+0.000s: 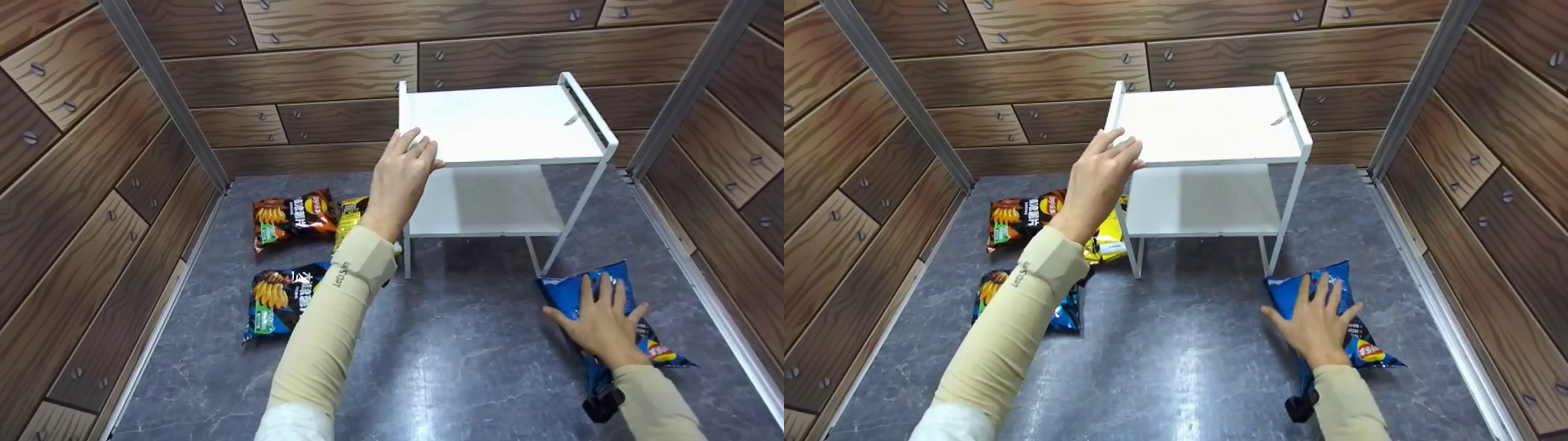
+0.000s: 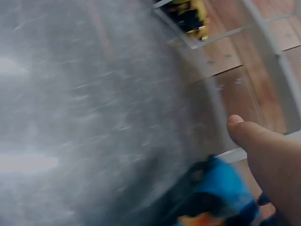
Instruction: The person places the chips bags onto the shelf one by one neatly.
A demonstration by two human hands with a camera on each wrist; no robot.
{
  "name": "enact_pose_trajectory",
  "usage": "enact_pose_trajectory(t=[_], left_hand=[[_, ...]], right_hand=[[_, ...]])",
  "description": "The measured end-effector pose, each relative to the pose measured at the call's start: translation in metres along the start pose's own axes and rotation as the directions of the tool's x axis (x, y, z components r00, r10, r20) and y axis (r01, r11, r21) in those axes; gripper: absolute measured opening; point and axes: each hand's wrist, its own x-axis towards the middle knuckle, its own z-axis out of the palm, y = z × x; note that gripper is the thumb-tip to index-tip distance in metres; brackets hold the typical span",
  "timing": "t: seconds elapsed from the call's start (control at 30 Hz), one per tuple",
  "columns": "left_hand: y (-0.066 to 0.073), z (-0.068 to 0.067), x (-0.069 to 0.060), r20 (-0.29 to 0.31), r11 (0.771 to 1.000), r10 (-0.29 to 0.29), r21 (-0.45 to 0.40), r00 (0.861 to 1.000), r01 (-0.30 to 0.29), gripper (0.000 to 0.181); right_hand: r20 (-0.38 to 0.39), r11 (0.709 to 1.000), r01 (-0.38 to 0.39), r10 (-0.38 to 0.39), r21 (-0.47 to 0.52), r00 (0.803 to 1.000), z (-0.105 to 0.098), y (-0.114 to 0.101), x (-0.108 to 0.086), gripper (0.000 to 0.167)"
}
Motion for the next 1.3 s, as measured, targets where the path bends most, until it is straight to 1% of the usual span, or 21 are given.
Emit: enact_pose_trajectory(t=[0.1, 0.2, 0.4, 0.47, 0.63, 0.77, 0.87, 0.93, 1.03, 1.13, 1.23, 1.3], left_hand=[[0.0, 0.0, 0.0, -0.008, 1.0, -0.004, 0.005, 1.0, 0.004, 0.042], [-0.001, 0.001, -0.001, -0.019, 1.0, -0.006, 0.005, 1.0, 0.006, 0.042], [-0.002, 0.001, -0.002, -0.039, 1.0, -0.009, -0.002, 0.999, 0.009, 0.042], [-0.002, 0.001, -0.002, -0.04, 1.0, -0.011, -0.001, 0.999, 0.011, 0.043], [-0.001, 0.001, -0.003, -0.035, 1.0, -0.012, 0.005, 0.999, 0.012, 0.043], [-0.001, 0.001, -0.002, -0.032, 1.0, -0.012, 0.002, 0.999, 0.012, 0.042], [-0.001, 0.001, -0.003, -0.031, 1.0, -0.014, 0.001, 0.999, 0.014, 0.042], [-0.001, 0.001, -0.003, -0.031, 1.0, -0.016, 0.003, 0.999, 0.016, 0.042], [0.0, 0.002, -0.004, -0.034, 1.0, -0.015, 0.01, 0.999, 0.015, 0.043], [0.0, 0.002, -0.004, -0.035, 1.0, -0.015, 0.01, 0.999, 0.015, 0.043], [0.001, 0.003, -0.003, -0.038, 1.0, -0.016, 0.002, 0.999, 0.016, 0.043], [0.001, 0.003, -0.003, -0.037, 1.0, -0.017, 0.0, 0.999, 0.017, 0.043]], right_hand=[[-0.019, 0.999, 0.005, -0.005, -0.05, 1.0, 0.008, 0.003, 0.0, 0.124], [-0.042, 0.998, 0.016, -0.018, -0.065, 0.999, 0.012, 0.006, -0.001, 0.121], [-0.121, 0.998, 0.048, -0.054, -0.051, 0.991, 0.016, 0.011, -0.003, 0.104], [-0.133, 0.997, 0.058, -0.063, -0.041, 0.989, 0.014, 0.011, -0.003, 0.099], [-0.108, 0.998, 0.06, -0.058, 0.022, 0.992, 0.003, 0.014, -0.006, 0.09], [-0.087, 0.995, 0.037, -0.028, 0.094, 0.996, -0.009, 0.018, -0.007, 0.085], [-0.073, 0.987, 0.02, -0.009, 0.157, 0.997, -0.019, 0.02, -0.007, 0.082], [-0.073, 0.98, 0.018, -0.003, 0.199, 0.997, -0.026, 0.02, -0.007, 0.081], [-0.072, 0.961, 0.015, 0.005, 0.275, 0.997, -0.036, 0.02, -0.006, 0.079], [-0.065, 0.939, -0.012, 0.036, 0.343, 0.997, -0.045, 0.02, -0.006, 0.078], [-0.023, 0.905, -0.064, 0.081, 0.421, 0.996, -0.052, 0.02, -0.007, 0.081], [-0.001, 0.872, -0.092, 0.106, 0.48, 0.994, -0.054, 0.02, -0.008, 0.082]])
